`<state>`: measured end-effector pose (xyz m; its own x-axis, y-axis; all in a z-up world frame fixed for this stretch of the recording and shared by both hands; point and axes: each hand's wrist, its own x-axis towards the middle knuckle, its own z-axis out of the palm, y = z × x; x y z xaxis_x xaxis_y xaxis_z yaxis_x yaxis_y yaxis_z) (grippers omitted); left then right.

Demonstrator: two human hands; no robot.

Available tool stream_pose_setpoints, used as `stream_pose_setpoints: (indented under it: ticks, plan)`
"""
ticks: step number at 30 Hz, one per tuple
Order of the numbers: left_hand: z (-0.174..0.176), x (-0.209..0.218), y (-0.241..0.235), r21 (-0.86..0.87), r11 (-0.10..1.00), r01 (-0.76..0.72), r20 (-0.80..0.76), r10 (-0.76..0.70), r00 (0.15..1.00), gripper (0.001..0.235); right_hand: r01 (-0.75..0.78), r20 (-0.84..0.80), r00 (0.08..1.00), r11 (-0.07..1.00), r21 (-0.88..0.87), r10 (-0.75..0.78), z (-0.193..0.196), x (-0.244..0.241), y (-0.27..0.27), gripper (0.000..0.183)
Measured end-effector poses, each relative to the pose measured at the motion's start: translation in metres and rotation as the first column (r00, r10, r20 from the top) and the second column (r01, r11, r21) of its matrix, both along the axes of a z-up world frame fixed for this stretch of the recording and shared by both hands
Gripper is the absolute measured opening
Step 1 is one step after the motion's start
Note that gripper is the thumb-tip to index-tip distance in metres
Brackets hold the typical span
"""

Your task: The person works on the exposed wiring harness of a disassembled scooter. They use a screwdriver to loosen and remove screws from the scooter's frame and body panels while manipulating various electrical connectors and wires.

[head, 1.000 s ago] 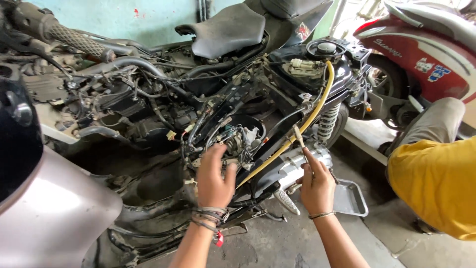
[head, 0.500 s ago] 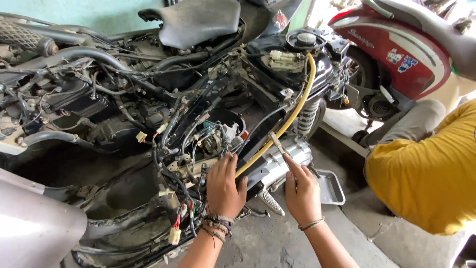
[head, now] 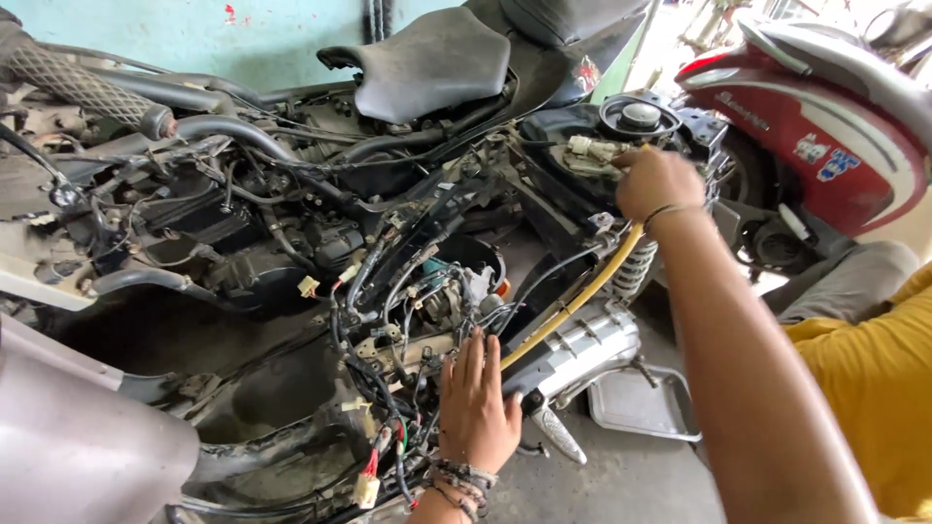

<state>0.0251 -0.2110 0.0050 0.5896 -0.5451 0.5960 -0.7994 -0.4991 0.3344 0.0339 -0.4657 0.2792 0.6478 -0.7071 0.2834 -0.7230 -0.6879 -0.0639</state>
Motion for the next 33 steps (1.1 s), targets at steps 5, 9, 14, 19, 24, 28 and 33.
stream_pose_setpoints:
  ticks: [5, 9, 14, 19, 24, 28, 33]
  plan:
    - [0.002, -0.005, -0.001, 0.006, 1.000, -0.022, -0.009, 0.022, 1.000, 0.092, 0.023, -0.001, 1.000, 1.000, -0.020, -0.023, 0.021, -0.006, 0.007, 0.039]
    - [-0.002, -0.002, 0.005, 0.063, 0.998, -0.030, -0.007, 0.030, 1.000, 0.089, 0.020, -0.023, 1.000, 0.998, 0.064, -0.018, 0.031, -0.004, 0.003, 0.044]
    - [0.003, -0.003, -0.003, 0.035, 0.999, -0.037, 0.010, 0.037, 0.999, 0.092, 0.020, -0.032, 0.999, 1.000, -0.023, -0.021, 0.041, 0.004, -0.003, 0.035]
    - [0.000, -0.003, -0.003, 0.021, 0.998, -0.052, 0.022, 0.051, 0.998, 0.089, 0.015, 0.058, 0.998, 0.999, -0.048, -0.012, 0.034, 0.000, -0.012, 0.037]
    - [0.010, -0.005, 0.002, -0.017, 1.000, -0.003, -0.010, 0.003, 1.000, 0.087, 0.014, -0.012, 1.000, 0.994, 0.108, -0.013, 0.041, -0.007, 0.006, 0.040]
    - [0.007, -0.003, 0.000, -0.005, 1.000, -0.018, 0.019, 0.018, 1.000, 0.086, 0.051, 0.006, 0.999, 0.999, -0.020, -0.050, 0.034, -0.007, -0.004, 0.037]
    - [0.005, -0.004, -0.001, -0.011, 1.000, -0.016, -0.005, 0.016, 1.000, 0.087, 0.063, 0.056, 0.997, 0.993, -0.098, -0.058, 0.035, -0.013, -0.021, 0.038]
